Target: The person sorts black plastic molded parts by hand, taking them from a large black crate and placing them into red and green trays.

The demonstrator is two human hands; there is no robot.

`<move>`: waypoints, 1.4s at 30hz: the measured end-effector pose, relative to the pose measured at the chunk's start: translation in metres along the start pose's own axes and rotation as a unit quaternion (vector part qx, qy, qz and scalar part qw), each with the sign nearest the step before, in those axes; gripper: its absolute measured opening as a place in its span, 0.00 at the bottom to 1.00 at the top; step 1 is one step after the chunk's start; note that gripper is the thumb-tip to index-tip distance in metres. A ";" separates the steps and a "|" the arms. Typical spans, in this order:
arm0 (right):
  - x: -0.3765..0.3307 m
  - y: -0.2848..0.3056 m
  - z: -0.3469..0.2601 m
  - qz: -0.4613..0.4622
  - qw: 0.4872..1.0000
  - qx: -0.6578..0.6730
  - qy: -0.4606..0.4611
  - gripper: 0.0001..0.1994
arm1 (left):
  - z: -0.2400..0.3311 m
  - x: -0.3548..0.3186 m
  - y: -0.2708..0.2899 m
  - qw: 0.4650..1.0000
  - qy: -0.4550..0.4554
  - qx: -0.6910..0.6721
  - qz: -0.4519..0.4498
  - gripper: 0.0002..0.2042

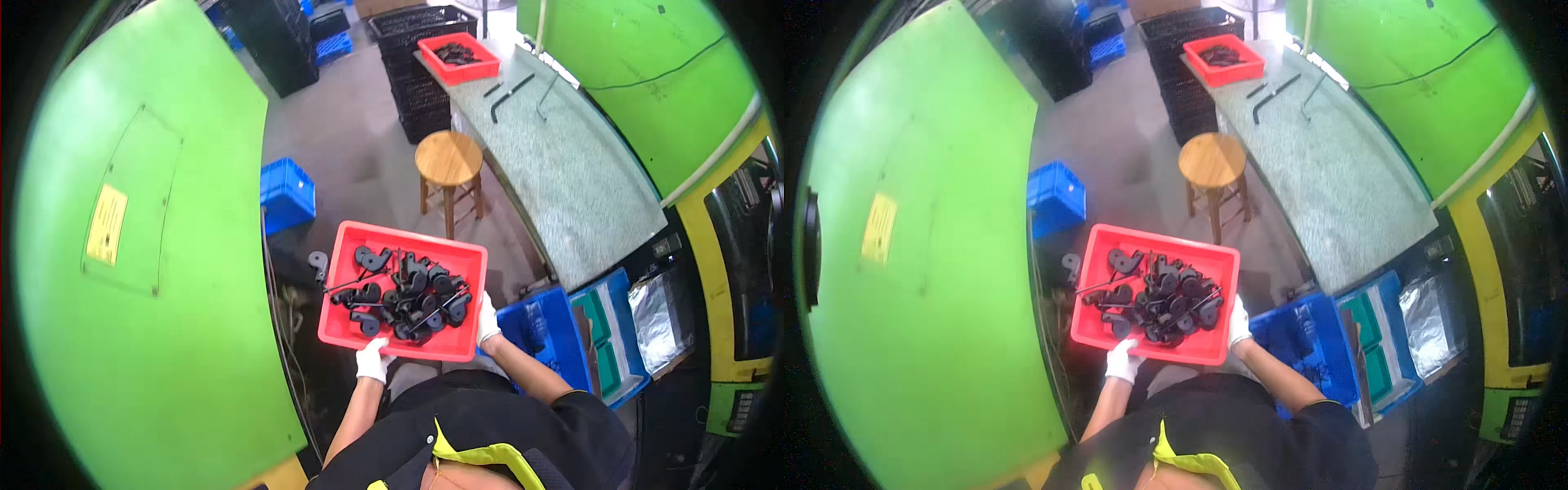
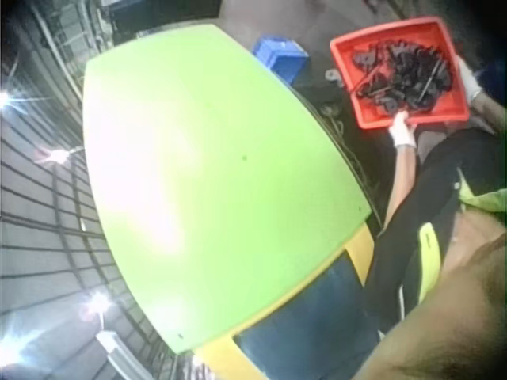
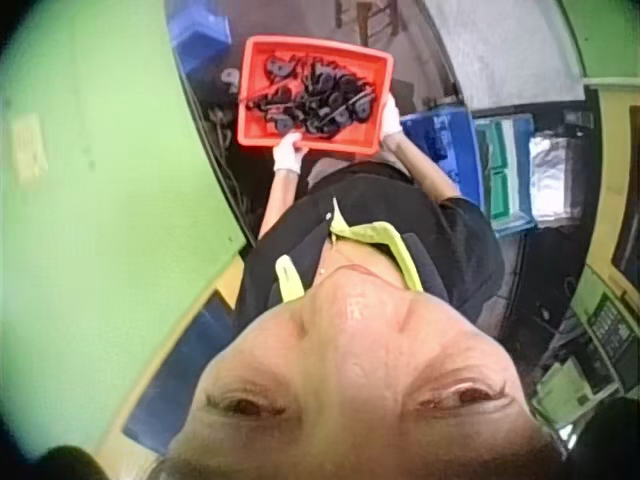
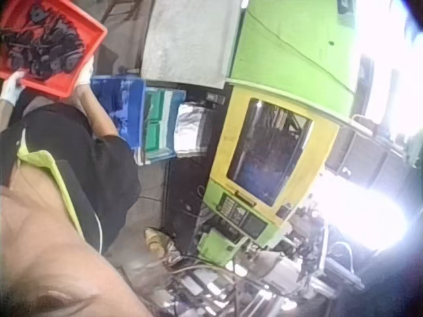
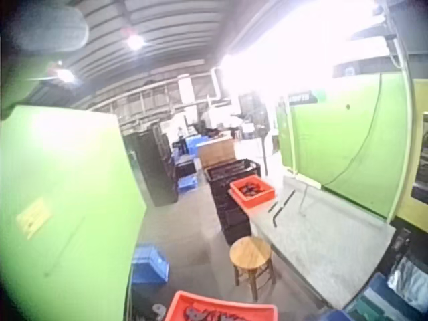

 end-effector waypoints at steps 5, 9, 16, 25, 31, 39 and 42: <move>0.059 -0.045 0.032 0.025 0.999 0.028 0.009 0.19 | 0.031 0.101 -0.013 0.998 -0.013 -0.003 -0.055 0.09; 0.077 -0.032 0.048 0.053 0.998 0.018 0.042 0.20 | 0.041 0.102 -0.016 0.996 -0.039 0.023 -0.073 0.10; 0.071 -0.025 0.065 -0.021 0.991 0.077 0.106 0.22 | 0.056 0.096 -0.008 0.984 -0.074 0.081 -0.139 0.11; -0.029 -0.033 0.080 0.029 0.974 0.109 0.195 0.24 | 0.094 0.066 0.014 0.959 -0.043 0.153 -0.233 0.10; 0.040 -0.040 0.093 0.142 0.936 0.059 0.318 0.18 | 0.107 0.151 -0.035 0.930 -0.035 0.177 -0.321 0.11; -0.026 0.010 0.166 0.214 0.884 -0.064 0.410 0.18 | 0.122 0.124 -0.022 0.905 0.055 0.180 -0.383 0.09; -0.053 0.061 0.275 0.315 0.831 -0.166 0.428 0.16 | 0.123 0.130 -0.025 0.906 0.095 0.188 -0.368 0.10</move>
Point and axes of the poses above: each hand's wrist, its own x-axis towards the middle knuckle, its own y-axis out of the back of the hand, z = x × y, the point moved 1 cm from there along x, towards the middle knuckle, and after that the axes turned 4 degrees about z, right-handed, at the moved point
